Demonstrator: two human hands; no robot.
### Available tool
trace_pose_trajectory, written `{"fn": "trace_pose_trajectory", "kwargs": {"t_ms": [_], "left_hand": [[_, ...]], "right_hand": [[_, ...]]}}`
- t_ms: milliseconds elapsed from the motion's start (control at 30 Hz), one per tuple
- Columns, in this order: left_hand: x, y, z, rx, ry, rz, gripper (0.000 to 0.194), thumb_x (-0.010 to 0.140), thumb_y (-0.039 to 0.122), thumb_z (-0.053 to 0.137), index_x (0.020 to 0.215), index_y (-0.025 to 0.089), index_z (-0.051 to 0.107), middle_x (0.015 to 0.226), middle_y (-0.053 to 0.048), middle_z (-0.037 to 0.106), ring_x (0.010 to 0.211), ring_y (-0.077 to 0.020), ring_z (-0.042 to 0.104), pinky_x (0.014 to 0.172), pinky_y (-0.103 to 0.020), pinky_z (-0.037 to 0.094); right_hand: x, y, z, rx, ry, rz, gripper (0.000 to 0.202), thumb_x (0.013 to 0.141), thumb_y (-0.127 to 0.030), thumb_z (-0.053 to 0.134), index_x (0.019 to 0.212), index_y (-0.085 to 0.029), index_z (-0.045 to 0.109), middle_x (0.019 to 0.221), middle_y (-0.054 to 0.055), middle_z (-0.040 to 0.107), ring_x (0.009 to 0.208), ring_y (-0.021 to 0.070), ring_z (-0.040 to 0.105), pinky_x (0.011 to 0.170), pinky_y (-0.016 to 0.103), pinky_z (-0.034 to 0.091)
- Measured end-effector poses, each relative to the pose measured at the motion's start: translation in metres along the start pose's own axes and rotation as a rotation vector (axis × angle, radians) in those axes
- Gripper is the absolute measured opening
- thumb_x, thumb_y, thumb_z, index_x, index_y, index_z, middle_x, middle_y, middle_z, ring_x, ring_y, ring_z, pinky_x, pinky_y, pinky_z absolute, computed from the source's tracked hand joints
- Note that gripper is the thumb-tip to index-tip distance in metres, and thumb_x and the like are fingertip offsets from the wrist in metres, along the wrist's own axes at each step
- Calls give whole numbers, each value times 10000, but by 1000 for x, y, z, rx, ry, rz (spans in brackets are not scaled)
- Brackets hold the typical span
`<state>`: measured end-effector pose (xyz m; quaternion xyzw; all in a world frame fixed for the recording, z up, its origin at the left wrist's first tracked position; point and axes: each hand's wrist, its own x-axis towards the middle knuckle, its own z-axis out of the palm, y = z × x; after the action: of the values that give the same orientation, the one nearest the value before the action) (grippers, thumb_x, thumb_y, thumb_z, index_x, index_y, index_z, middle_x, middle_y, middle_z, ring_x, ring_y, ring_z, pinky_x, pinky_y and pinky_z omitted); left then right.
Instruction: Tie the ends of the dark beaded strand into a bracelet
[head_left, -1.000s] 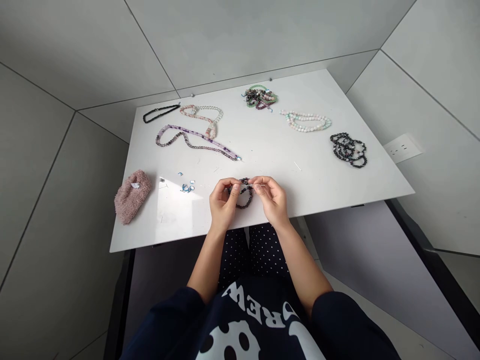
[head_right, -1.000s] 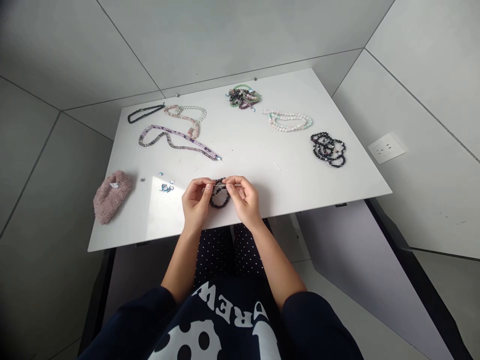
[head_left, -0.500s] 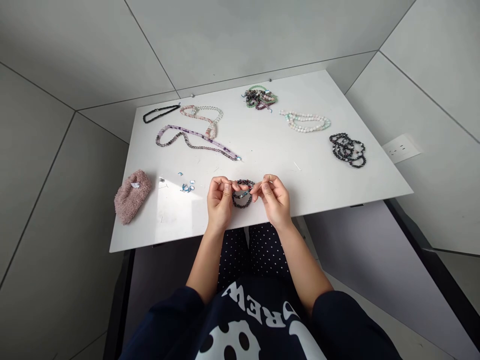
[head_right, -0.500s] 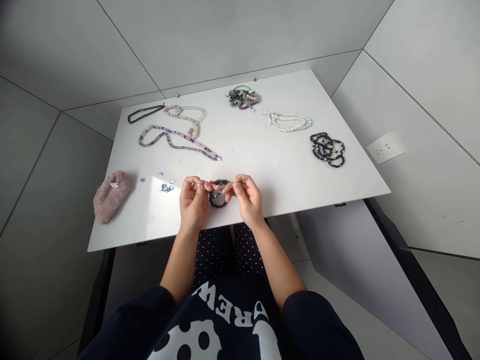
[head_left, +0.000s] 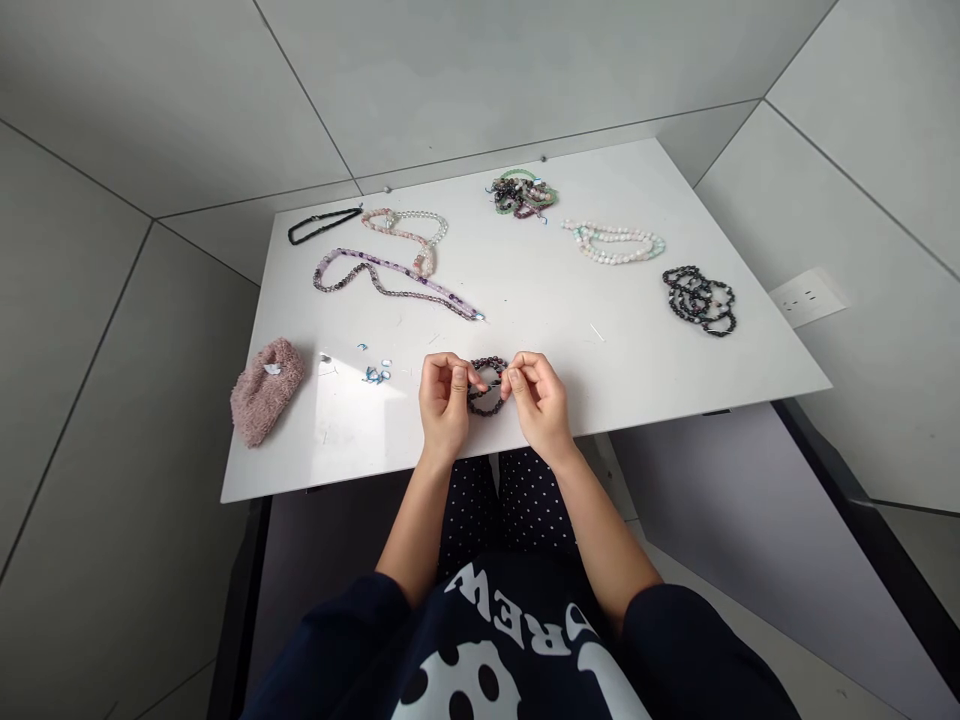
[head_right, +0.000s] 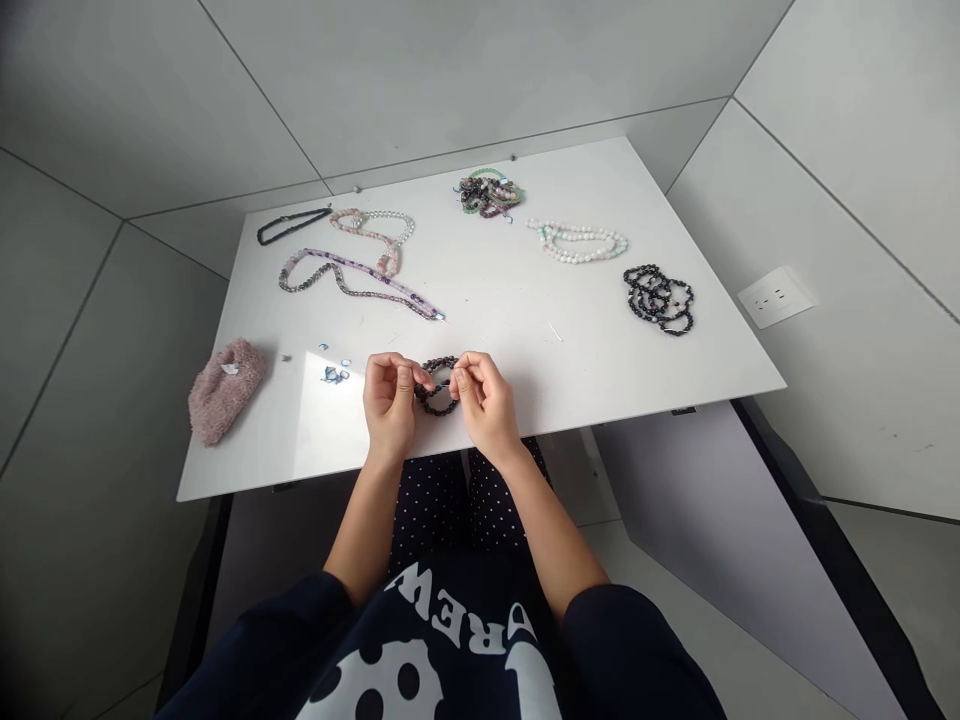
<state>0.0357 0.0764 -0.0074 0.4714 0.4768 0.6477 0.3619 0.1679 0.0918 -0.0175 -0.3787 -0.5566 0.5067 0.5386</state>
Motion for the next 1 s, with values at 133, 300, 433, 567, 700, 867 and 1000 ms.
{"fn": "trace_pose_trajectory", "kwargs": {"t_ms": [133,300,433,567,700,867,1000], "left_hand": [[0,0,2,27,-4,19,165,996,355,541,943,203,505,763,10,606,694,-102,635,690,-257,525],[-1,0,3,10,-20,13,144,993,335,546,947,203,514,783,3,628,712,-109,660,693,-265,542],[-3,0,2,-8,-43,21,134,991,326,548,952,201,520,807,-9,648,753,-123,681,719,-283,560],[-4,0,2,-3,-58,53,133,987,318,557,945,197,522,808,-13,655,758,-127,685,746,-299,573],[-3,0,3,31,-50,78,141,989,321,556,933,196,522,785,-6,643,730,-118,676,719,-283,566],[-3,-3,1,101,-42,112,120,1002,294,530,925,202,518,740,10,609,671,-99,625,658,-249,520],[-4,-7,-1,166,-35,117,109,1007,270,510,917,208,515,732,13,579,647,-97,571,623,-245,481]], "right_hand": [[-5,-2,1,-187,26,-115,56,993,-271,490,1025,-242,525,763,-9,609,692,136,616,668,290,529],[-6,-8,-3,-508,52,-378,258,927,-156,547,1164,-255,526,828,9,632,736,161,640,738,328,580],[-5,-17,-10,-763,-50,-485,352,927,-80,506,1247,-223,539,868,49,640,809,193,632,782,357,589],[-6,-25,-15,-930,-151,-498,293,958,-52,447,1173,-172,608,957,109,645,885,226,615,793,385,586],[-6,-27,-15,-978,-188,-501,271,964,-37,421,1067,-151,645,930,116,630,868,228,592,764,384,582],[-4,-24,-15,-967,-144,-551,206,956,-56,455,977,-128,647,866,114,628,829,222,594,744,372,580],[-3,-20,-18,-944,-93,-554,195,956,-64,461,971,-142,638,856,105,631,821,214,600,732,357,582]]}}
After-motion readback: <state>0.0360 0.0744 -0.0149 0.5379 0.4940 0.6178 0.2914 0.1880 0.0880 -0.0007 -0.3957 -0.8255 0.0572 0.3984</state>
